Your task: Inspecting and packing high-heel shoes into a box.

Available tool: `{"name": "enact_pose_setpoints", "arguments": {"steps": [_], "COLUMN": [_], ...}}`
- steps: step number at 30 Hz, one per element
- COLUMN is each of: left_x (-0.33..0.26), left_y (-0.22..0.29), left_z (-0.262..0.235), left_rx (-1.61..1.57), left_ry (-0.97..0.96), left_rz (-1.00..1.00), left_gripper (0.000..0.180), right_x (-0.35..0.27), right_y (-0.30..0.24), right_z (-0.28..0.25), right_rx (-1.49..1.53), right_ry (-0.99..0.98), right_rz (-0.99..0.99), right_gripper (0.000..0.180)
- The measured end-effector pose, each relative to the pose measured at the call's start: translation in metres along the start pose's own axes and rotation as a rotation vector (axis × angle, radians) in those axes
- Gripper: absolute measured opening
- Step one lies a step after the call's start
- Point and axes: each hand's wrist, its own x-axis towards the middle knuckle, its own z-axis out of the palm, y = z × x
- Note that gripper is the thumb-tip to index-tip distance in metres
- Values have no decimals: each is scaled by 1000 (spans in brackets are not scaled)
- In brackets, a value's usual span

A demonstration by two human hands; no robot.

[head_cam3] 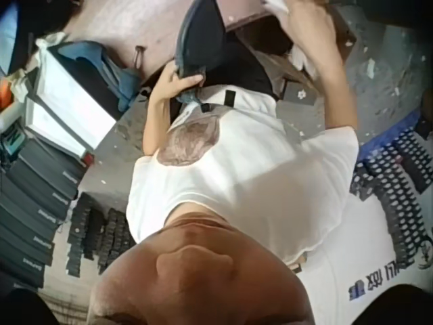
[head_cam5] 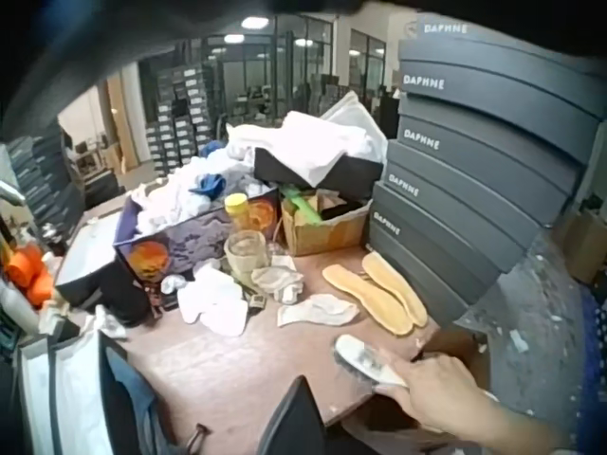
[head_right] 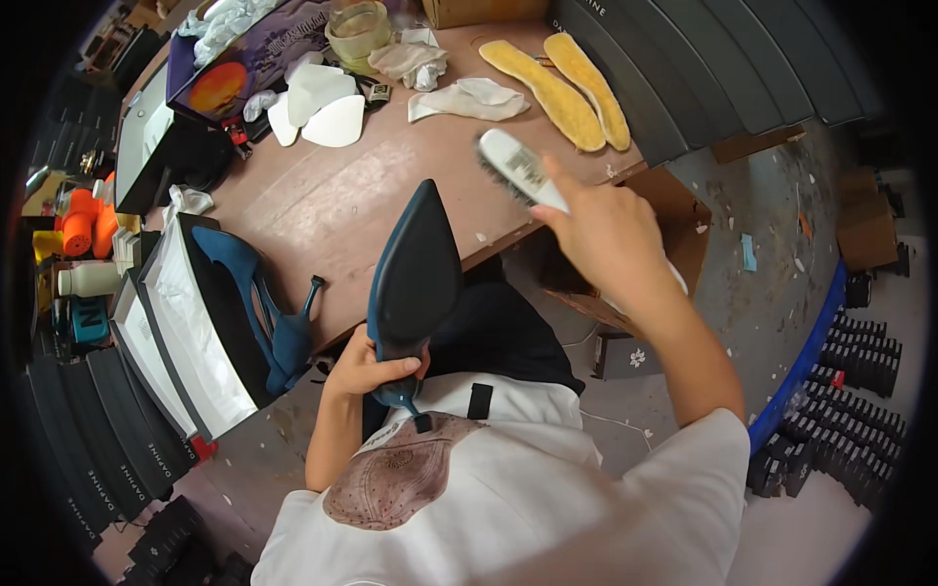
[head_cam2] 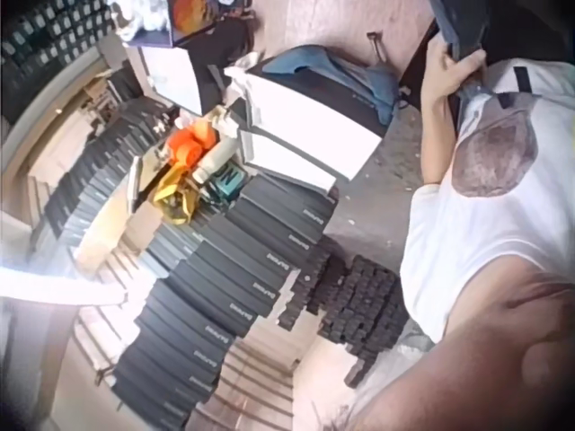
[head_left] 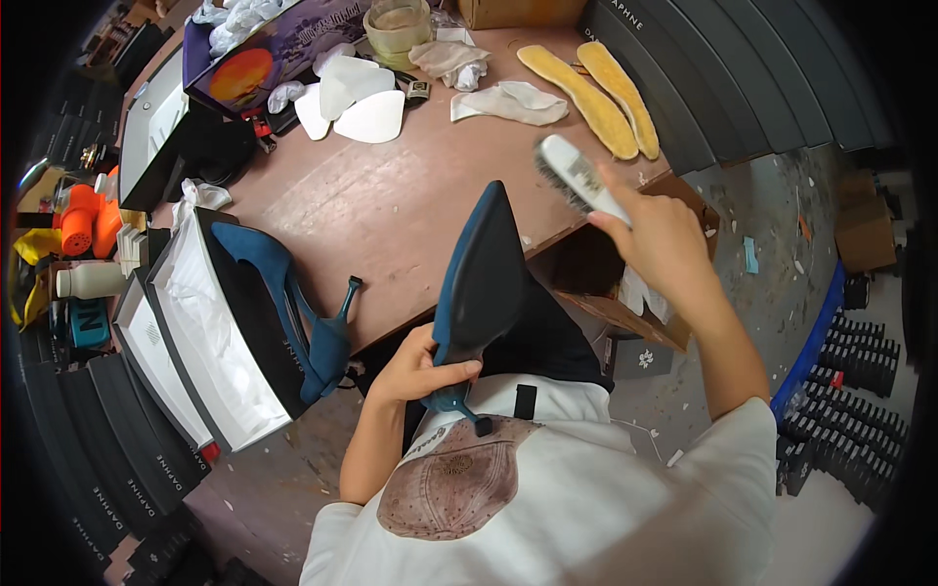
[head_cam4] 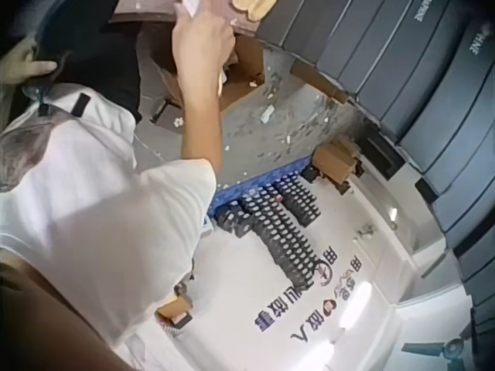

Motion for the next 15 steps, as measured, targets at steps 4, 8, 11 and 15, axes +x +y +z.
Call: {"name": "enact_pose_setpoints", "arguments": {"steps": [4, 8, 11, 15], "left_x": [-3, 2, 1, 9], "left_y": [3, -6, 6, 6], "left_z": [4, 6, 10, 11], "left_rx": [67, -13, -60, -127], "left_ry": [27, 20, -43, -31], "left_rz": [-25, -103, -75, -29], "left_gripper": [16, 16, 16, 18], "right_x": [-17, -23, -38, -15], "right_y": [6, -2, -4, 23], "right_z": [17, 9, 20, 23], "right_rx": [78, 80, 189, 151], "right_ry": [231, 139, 25, 142], "right_rz": [-367, -256, -355, -129], "right_gripper": [50, 61, 59, 60]}}
